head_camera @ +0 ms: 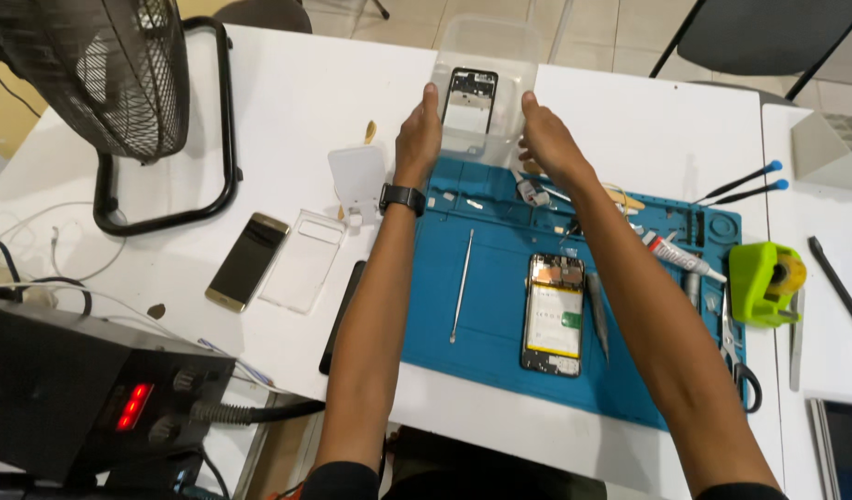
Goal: The person repairs a smartphone by removing the back cover, disconnecting the battery, and replacing it with a new one. They use various tools to open the device and secure the new battery before placing the phone in a container.
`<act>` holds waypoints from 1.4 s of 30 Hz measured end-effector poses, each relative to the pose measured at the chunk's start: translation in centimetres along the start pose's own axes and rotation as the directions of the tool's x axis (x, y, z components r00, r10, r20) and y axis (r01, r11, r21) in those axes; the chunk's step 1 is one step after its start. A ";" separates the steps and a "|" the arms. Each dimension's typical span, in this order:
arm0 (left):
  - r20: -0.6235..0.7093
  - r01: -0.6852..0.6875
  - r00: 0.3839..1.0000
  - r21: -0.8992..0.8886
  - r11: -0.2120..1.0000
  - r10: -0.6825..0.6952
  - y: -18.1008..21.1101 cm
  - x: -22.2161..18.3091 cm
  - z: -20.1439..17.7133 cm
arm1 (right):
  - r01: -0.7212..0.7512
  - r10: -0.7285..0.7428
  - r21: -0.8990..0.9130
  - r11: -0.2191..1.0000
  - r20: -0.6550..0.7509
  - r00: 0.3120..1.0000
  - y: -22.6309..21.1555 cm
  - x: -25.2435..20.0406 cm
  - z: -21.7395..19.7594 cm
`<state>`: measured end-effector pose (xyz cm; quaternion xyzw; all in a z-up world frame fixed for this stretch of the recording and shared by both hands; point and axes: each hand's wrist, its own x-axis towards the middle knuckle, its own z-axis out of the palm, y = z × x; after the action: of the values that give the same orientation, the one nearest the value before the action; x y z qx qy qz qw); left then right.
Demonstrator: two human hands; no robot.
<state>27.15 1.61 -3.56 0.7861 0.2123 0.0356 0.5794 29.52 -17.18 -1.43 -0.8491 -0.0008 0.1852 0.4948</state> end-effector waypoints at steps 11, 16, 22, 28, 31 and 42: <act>-0.060 -0.394 0.916 0.056 0.917 0.397 -4.1 -16.3 1.9 | 0.486 -0.523 -0.383 0.785 0.010 0.852 9.8 -14.6 -2.2; 0.155 -0.432 0.898 0.120 0.894 0.413 -8.6 -22.5 5.8 | 0.444 -0.507 -0.507 0.739 0.015 0.862 15.2 -20.8 -3.7; 0.075 -0.513 0.842 0.416 0.751 0.534 -10.2 -27.5 10.9 | 0.400 -0.488 -0.451 0.798 -0.094 0.868 18.1 -23.2 -3.2; 0.085 -0.490 0.843 0.526 0.695 0.530 -11.1 -25.9 12.1 | 0.332 -0.431 -0.426 0.842 -0.159 0.888 18.2 -23.0 -3.3; 0.146 -0.483 0.862 0.528 0.699 0.485 -9.1 -25.9 12.0 | 0.279 -0.385 -0.407 0.870 -0.208 0.899 18.2 -22.2 -4.1; 0.589 -0.758 0.630 0.326 0.564 0.506 -7.3 -20.3 8.9 | 0.512 -0.478 0.176 0.841 -0.204 0.854 18.3 -18.1 -8.8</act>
<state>9.26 -12.29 -9.38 0.9249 -0.2262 0.0102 0.3055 12.09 -37.21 -7.22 -0.7701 -0.1621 -0.0154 0.6168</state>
